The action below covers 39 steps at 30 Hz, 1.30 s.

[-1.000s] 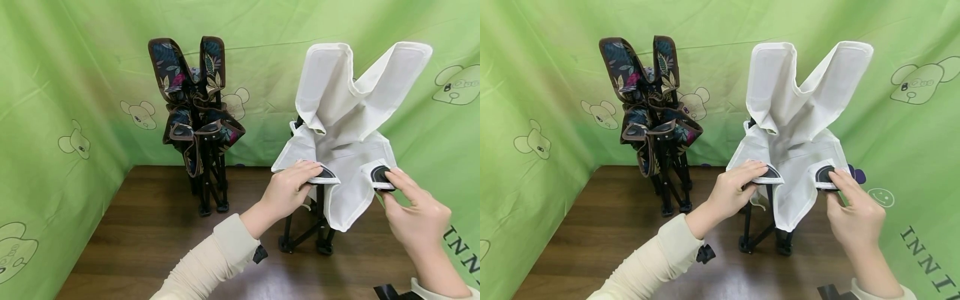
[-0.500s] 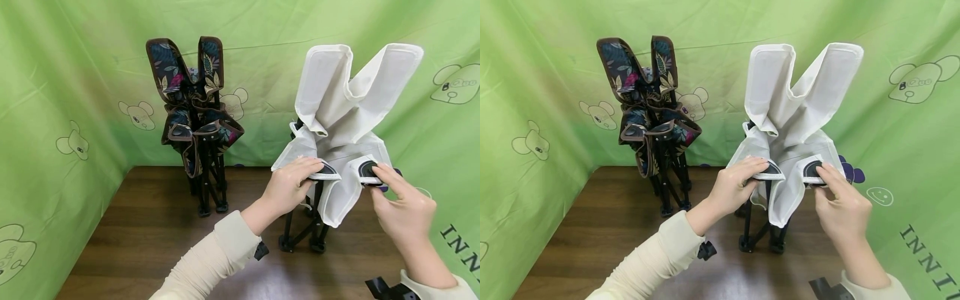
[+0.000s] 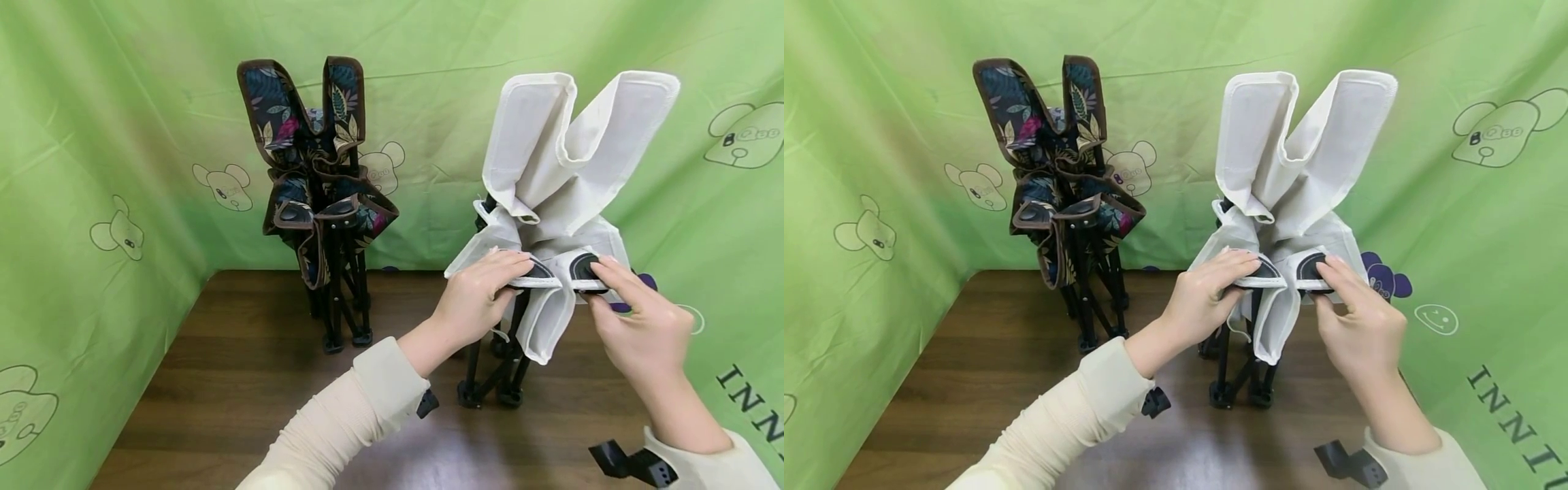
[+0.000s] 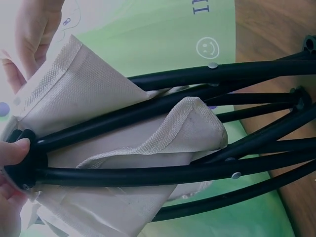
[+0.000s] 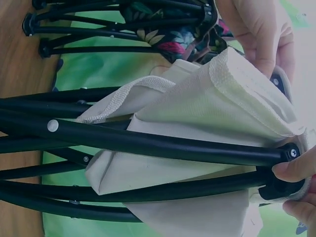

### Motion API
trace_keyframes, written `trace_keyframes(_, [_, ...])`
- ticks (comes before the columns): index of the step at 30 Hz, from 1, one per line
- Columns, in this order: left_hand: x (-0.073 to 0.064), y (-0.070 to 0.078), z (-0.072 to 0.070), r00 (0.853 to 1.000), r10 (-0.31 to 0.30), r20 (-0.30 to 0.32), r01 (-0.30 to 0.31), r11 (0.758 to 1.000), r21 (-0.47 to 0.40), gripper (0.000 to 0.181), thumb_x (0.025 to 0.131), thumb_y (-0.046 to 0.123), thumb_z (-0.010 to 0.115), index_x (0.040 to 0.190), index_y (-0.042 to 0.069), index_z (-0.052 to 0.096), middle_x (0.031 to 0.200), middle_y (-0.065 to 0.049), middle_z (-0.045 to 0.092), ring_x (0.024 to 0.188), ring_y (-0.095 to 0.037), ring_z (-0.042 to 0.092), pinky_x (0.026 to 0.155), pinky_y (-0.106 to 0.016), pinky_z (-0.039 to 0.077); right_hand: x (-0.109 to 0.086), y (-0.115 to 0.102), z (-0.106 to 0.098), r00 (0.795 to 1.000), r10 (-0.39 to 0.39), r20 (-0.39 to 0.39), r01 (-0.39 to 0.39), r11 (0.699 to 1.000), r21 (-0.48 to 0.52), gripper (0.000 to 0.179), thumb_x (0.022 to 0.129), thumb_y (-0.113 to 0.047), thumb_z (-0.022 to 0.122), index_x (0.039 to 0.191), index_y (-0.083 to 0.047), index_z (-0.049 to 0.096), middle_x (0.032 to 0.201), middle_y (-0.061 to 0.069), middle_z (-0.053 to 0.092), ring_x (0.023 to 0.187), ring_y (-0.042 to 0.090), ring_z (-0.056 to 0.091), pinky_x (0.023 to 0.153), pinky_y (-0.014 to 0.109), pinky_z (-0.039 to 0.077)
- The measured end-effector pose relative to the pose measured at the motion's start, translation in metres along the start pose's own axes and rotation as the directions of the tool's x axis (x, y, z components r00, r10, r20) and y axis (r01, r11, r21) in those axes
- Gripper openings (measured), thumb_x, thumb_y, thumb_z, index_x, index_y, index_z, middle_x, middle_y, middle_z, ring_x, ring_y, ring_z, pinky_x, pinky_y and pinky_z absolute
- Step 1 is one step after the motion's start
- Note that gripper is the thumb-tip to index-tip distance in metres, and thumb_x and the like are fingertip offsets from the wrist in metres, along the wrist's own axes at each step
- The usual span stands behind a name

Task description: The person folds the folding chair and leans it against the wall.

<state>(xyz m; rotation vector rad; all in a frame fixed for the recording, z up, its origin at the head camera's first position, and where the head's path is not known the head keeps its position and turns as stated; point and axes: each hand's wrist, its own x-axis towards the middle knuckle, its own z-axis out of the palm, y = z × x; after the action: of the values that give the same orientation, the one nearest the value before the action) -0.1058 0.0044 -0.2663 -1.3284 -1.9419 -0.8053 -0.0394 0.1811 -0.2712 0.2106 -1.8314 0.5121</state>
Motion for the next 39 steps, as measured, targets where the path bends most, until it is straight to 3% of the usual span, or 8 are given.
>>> trace_keyframes(4, [0.0018, 0.0003, 0.0021, 1.0, -0.003, -0.002, 0.003, 1.0, 0.012, 0.031, 0.075, -0.002, 0.058, 0.106, 0.004, 0.061, 0.111, -0.004, 0.057, 0.109, -0.012, 0.047, 0.098, -0.019, 0.02, 0.001, -0.0008, 0.0025, 1.0, -0.002, 0.008, 0.002, 1.0, 0.007, 0.027, 0.068, -0.007, 0.051, 0.086, 0.005, 0.067, 0.092, 0.015, 0.062, 0.095, -0.012, 0.046, 0.048, 0.008, 0.028])
trace_keyframes(8, [0.0038, 0.0006, 0.0038, 1.0, 0.003, -0.019, -0.003, 1.0, 0.017, 0.031, 0.075, -0.002, 0.057, 0.105, 0.004, 0.062, 0.11, -0.004, 0.058, 0.108, -0.012, 0.048, 0.098, -0.02, 0.022, 0.0021, -0.0012, 0.0035, 1.0, -0.009, 0.01, 0.009, 1.0, -0.004, 0.027, 0.068, -0.008, 0.052, 0.087, 0.004, 0.067, 0.093, 0.013, 0.062, 0.094, -0.012, 0.046, 0.044, 0.014, 0.028])
trace_keyframes(14, [0.0055, 0.0002, 0.0049, 1.0, 0.007, -0.027, -0.006, 1.0, 0.014, 0.031, 0.075, -0.003, 0.057, 0.104, 0.004, 0.062, 0.11, -0.004, 0.058, 0.108, -0.012, 0.048, 0.098, -0.02, 0.022, 0.0028, -0.0018, 0.0063, 1.0, 0.006, -0.004, -0.006, 0.999, 0.039, 0.024, 0.068, -0.005, 0.053, 0.085, 0.006, 0.067, 0.091, 0.016, 0.063, 0.093, -0.012, 0.047, 0.065, -0.001, 0.032])
trace_keyframes(19, [0.0059, -0.0006, 0.0055, 1.0, 0.007, -0.018, -0.006, 1.0, 0.017, 0.03, 0.075, -0.002, 0.057, 0.104, 0.004, 0.062, 0.11, -0.004, 0.058, 0.108, -0.012, 0.048, 0.098, -0.02, 0.022, 0.0032, -0.002, 0.008, 1.0, 0.009, -0.017, -0.008, 0.998, 0.054, 0.024, 0.068, -0.005, 0.053, 0.083, 0.006, 0.067, 0.089, 0.017, 0.063, 0.092, -0.012, 0.048, 0.072, 0.0, 0.032])
trace_keyframes(33, [0.0071, 0.0002, 0.0056, 1.0, -0.009, 0.002, 0.009, 1.0, 0.023, 0.03, 0.076, -0.002, 0.057, 0.105, 0.004, 0.061, 0.111, -0.004, 0.057, 0.109, -0.012, 0.047, 0.098, -0.019, 0.02, -0.0001, 0.0013, 0.0084, 1.0, 0.01, -0.018, -0.01, 0.999, 0.033, 0.026, 0.069, -0.007, 0.052, 0.086, 0.005, 0.067, 0.092, 0.015, 0.062, 0.094, -0.011, 0.047, 0.06, 0.0, 0.026])
trace_keyframes(39, [0.0056, -0.0002, 0.0067, 1.0, -0.014, -0.011, 0.015, 1.0, 0.015, 0.03, 0.075, -0.002, 0.057, 0.105, 0.004, 0.062, 0.111, -0.004, 0.057, 0.11, -0.012, 0.047, 0.098, -0.018, 0.021, -0.0007, 0.0017, 0.0062, 1.0, -0.007, 0.01, 0.007, 1.0, -0.006, 0.027, 0.069, -0.008, 0.051, 0.088, 0.004, 0.067, 0.094, 0.013, 0.062, 0.095, -0.013, 0.045, 0.051, 0.01, 0.028])
